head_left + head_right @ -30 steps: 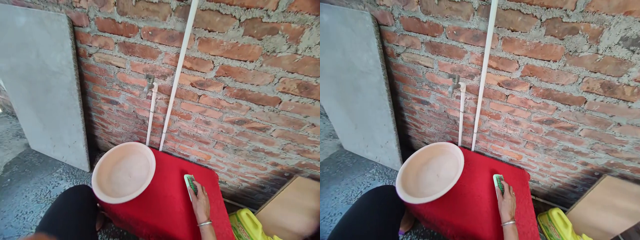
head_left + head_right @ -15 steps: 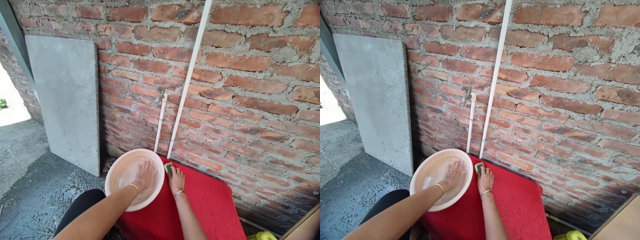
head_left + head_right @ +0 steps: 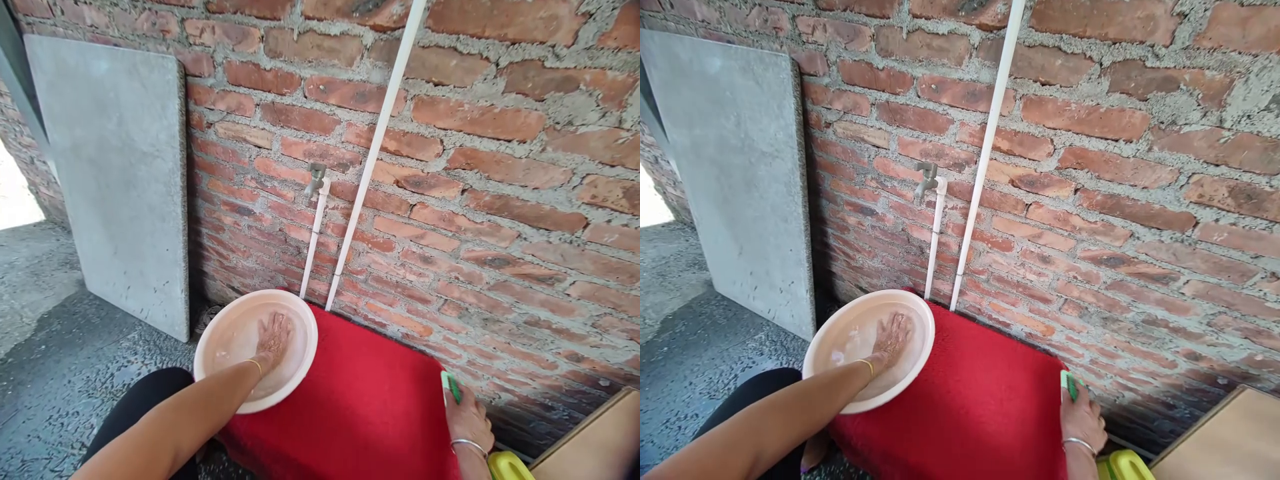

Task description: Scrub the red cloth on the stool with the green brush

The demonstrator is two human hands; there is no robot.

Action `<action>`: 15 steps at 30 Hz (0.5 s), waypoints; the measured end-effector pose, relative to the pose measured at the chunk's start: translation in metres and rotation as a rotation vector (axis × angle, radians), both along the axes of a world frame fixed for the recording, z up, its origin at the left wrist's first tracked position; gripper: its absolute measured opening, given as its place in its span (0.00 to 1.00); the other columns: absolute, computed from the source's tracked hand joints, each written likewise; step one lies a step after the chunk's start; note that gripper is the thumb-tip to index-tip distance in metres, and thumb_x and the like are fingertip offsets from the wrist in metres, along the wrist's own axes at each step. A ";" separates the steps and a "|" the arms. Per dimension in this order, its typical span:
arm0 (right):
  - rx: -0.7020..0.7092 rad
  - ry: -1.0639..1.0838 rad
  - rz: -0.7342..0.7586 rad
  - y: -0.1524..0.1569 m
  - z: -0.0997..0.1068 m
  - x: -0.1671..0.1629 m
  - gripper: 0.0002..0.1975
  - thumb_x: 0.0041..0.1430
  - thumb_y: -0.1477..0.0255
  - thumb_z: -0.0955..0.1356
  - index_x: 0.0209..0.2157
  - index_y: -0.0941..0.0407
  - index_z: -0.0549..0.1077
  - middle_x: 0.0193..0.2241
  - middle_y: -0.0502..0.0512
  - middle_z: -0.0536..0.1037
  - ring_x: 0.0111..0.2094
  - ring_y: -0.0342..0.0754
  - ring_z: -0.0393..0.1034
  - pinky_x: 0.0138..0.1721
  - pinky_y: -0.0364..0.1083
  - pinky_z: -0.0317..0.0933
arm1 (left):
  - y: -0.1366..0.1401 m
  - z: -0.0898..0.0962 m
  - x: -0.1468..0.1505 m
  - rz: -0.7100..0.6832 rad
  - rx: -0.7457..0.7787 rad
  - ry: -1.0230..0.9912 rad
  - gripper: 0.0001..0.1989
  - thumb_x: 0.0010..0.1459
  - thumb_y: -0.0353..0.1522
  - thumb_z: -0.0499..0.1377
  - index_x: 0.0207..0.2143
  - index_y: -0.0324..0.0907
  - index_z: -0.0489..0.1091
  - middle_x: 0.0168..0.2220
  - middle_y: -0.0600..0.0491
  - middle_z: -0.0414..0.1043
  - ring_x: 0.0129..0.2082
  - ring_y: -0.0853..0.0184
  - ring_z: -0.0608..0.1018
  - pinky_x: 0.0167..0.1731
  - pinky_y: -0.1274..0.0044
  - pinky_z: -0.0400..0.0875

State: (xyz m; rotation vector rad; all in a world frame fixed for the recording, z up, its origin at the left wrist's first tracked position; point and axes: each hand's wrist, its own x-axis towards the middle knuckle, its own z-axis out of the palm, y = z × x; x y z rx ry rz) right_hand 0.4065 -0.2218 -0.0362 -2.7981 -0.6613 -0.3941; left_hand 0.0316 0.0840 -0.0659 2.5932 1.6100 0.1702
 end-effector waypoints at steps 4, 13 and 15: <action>0.013 0.035 0.130 0.047 -0.002 -0.037 0.27 0.67 0.57 0.57 0.56 0.56 0.73 0.42 0.67 0.78 0.34 0.55 0.74 0.34 0.51 0.64 | 0.004 -0.014 0.000 0.005 0.101 -0.023 0.26 0.68 0.33 0.45 0.65 0.36 0.64 0.68 0.38 0.60 0.69 0.46 0.57 0.65 0.48 0.47; -0.055 0.087 0.660 0.216 -0.018 -0.202 0.16 0.68 0.62 0.63 0.54 0.43 0.73 0.47 0.54 0.77 0.47 0.51 0.71 0.47 0.48 0.59 | 0.016 -0.041 -0.007 -0.051 0.290 0.048 0.25 0.65 0.32 0.46 0.60 0.40 0.71 0.63 0.37 0.67 0.66 0.45 0.64 0.60 0.43 0.57; -0.071 0.082 0.659 0.222 -0.023 -0.198 0.16 0.68 0.62 0.64 0.55 0.43 0.72 0.48 0.54 0.77 0.48 0.51 0.70 0.48 0.48 0.59 | 0.017 -0.043 -0.009 -0.060 0.297 0.046 0.25 0.65 0.32 0.46 0.59 0.40 0.72 0.63 0.37 0.67 0.66 0.45 0.63 0.60 0.43 0.56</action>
